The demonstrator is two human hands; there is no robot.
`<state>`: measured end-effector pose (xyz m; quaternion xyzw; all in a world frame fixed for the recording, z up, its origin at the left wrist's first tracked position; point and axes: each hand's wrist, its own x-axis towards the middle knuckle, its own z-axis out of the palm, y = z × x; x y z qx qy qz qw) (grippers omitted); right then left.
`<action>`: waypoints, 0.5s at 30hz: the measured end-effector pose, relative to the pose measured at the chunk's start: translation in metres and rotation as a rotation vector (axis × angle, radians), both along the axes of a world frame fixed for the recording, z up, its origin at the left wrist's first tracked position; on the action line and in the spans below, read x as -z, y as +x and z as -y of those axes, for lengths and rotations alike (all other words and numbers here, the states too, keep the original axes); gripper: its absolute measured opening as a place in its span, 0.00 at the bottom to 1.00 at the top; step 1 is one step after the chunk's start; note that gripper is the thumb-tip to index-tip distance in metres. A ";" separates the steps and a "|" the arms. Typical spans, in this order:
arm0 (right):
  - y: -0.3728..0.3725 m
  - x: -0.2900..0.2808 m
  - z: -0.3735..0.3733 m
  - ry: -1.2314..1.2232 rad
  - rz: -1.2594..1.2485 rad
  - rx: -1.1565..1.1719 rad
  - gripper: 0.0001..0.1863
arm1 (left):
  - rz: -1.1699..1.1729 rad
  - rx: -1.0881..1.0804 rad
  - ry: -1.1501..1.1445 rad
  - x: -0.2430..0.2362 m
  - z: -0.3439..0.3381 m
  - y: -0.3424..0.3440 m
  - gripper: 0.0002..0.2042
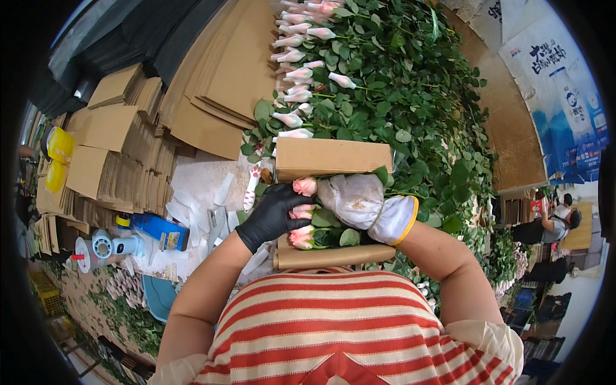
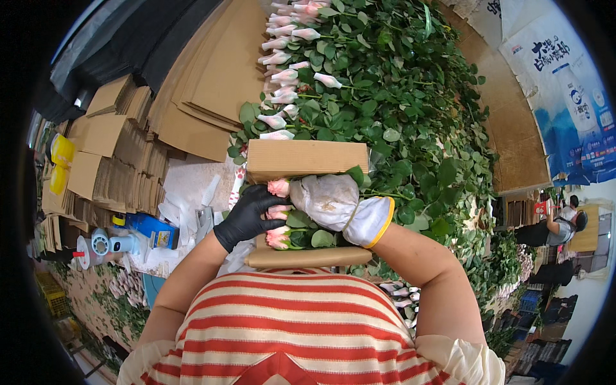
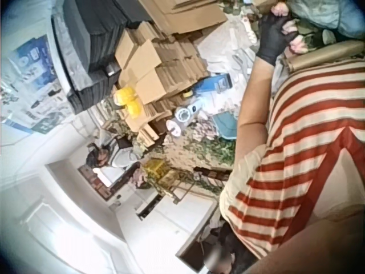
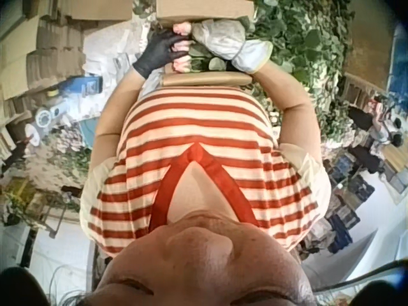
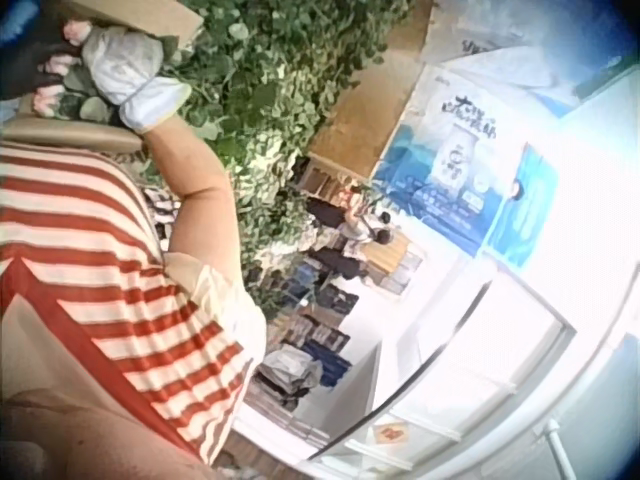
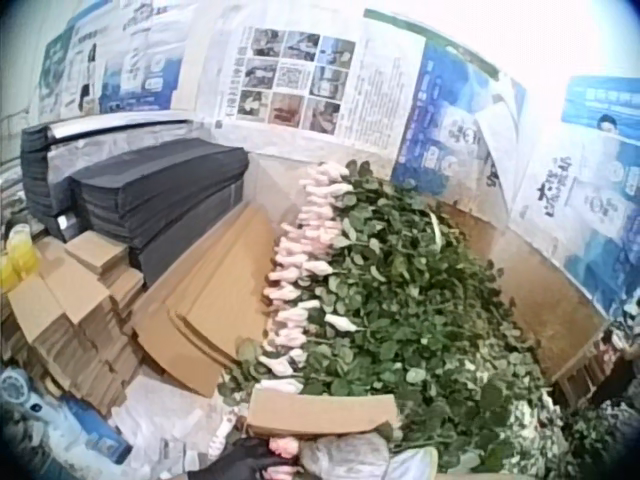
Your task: The person arranges pink roses and green foliage into a cardboard box, repeatedly picking up stems, placing them into the box, and adjusting their positions. The person also uses a handheld device to scan the box during the process.
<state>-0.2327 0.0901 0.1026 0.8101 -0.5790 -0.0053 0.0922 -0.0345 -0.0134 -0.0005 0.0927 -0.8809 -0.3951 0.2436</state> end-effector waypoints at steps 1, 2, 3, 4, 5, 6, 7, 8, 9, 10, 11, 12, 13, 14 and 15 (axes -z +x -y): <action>0.002 0.000 0.001 0.051 -0.020 0.004 0.08 | -0.031 -0.017 -0.017 -0.002 -0.001 -0.001 0.18; 0.003 0.000 0.002 0.024 -0.014 -0.008 0.09 | 0.038 0.006 -0.017 -0.001 0.000 0.002 0.19; 0.005 0.004 0.000 0.001 0.019 0.009 0.07 | 0.042 -0.010 -0.038 0.000 -0.002 0.003 0.20; 0.005 0.007 0.001 -0.052 -0.020 -0.006 0.07 | 0.045 -0.027 -0.059 0.000 -0.004 0.003 0.20; 0.005 0.008 0.002 -0.105 -0.059 -0.022 0.07 | 0.048 -0.044 -0.080 0.001 -0.006 0.004 0.20; 0.006 0.010 0.003 -0.093 -0.061 -0.011 0.07 | 0.092 -0.082 -0.079 -0.001 -0.009 0.006 0.21; 0.007 0.012 0.005 -0.082 -0.063 0.000 0.07 | 0.146 -0.155 -0.153 -0.004 -0.014 0.006 0.21; 0.006 0.014 0.006 -0.071 -0.066 0.011 0.07 | 0.200 -0.228 -0.228 -0.010 -0.021 0.006 0.21; 0.008 0.013 0.007 -0.078 -0.064 0.011 0.07 | 0.256 -0.306 -0.304 -0.015 -0.025 0.008 0.21; 0.010 0.011 0.007 -0.084 -0.063 0.010 0.06 | 0.190 -0.319 -0.356 -0.011 -0.026 0.009 0.21; 0.012 0.011 0.007 -0.090 -0.062 0.011 0.06 | 0.190 -0.301 -0.417 -0.013 -0.025 0.010 0.21; 0.010 0.014 0.007 -0.091 -0.064 0.000 0.07 | 0.185 -0.284 -0.477 -0.019 -0.024 0.009 0.21; 0.008 0.019 0.007 -0.092 -0.066 -0.010 0.07 | 0.181 -0.267 -0.537 -0.021 -0.022 0.008 0.21; 0.007 0.023 0.008 -0.092 -0.068 -0.021 0.07 | 0.190 -0.215 -0.445 -0.020 -0.018 0.008 0.21; 0.008 0.024 0.008 -0.084 -0.057 -0.024 0.07 | 0.201 -0.165 -0.343 -0.014 -0.015 0.010 0.22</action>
